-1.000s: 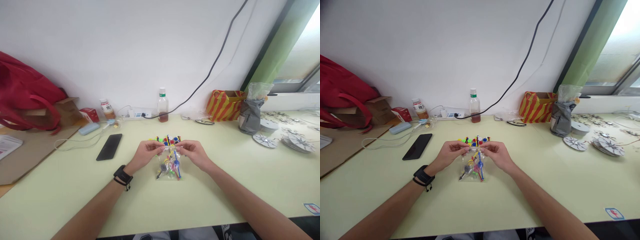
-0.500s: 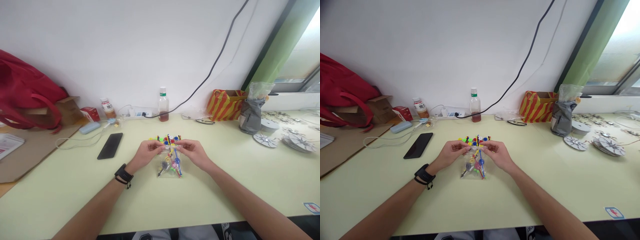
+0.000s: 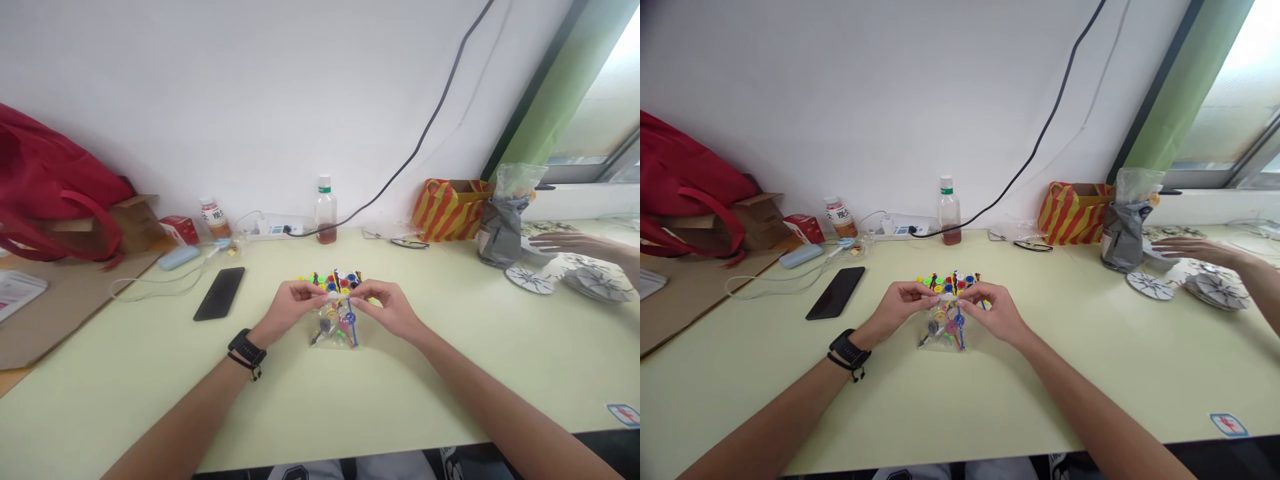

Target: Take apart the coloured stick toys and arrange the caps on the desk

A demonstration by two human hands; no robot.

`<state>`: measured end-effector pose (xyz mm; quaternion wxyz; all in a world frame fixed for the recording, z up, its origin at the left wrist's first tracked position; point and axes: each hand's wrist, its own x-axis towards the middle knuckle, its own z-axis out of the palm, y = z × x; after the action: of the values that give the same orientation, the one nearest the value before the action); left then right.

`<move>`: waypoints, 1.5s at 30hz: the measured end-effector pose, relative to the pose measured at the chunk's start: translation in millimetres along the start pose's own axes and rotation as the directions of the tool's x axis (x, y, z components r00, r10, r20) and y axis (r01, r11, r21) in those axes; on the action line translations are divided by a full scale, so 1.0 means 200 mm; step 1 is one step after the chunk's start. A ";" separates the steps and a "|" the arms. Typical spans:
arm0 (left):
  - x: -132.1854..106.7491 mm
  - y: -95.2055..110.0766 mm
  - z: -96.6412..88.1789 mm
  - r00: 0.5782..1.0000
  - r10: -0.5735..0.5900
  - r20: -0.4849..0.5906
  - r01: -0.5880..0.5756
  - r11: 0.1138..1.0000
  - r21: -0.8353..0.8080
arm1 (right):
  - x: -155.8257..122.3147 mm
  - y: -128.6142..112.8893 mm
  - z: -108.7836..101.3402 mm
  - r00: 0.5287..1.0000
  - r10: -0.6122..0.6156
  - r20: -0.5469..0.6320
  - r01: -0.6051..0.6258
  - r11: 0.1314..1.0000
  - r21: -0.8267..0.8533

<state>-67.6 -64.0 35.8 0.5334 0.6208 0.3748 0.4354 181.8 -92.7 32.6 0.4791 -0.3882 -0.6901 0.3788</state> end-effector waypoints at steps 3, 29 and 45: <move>-0.01 0.02 0.01 0.999 0.017 0.032 -0.019 0.998 0.054 | 0.00 0.00 0.01 0.999 0.032 -0.006 -0.032 0.999 0.025; -0.05 0.14 0.04 0.921 -0.106 0.374 0.026 0.977 0.212 | 0.00 -0.13 -0.13 0.915 0.079 0.395 -0.070 0.997 -0.036; 0.01 -0.05 -0.01 0.969 0.237 -0.068 -0.164 0.825 0.541 | -0.20 -0.21 -0.85 0.858 -0.406 -0.315 0.015 0.632 -0.775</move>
<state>-69.3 -59.5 26.0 0.2660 0.7498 0.4478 0.4081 345.8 -119.8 99.5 0.4676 -0.5422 -0.6903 -0.1041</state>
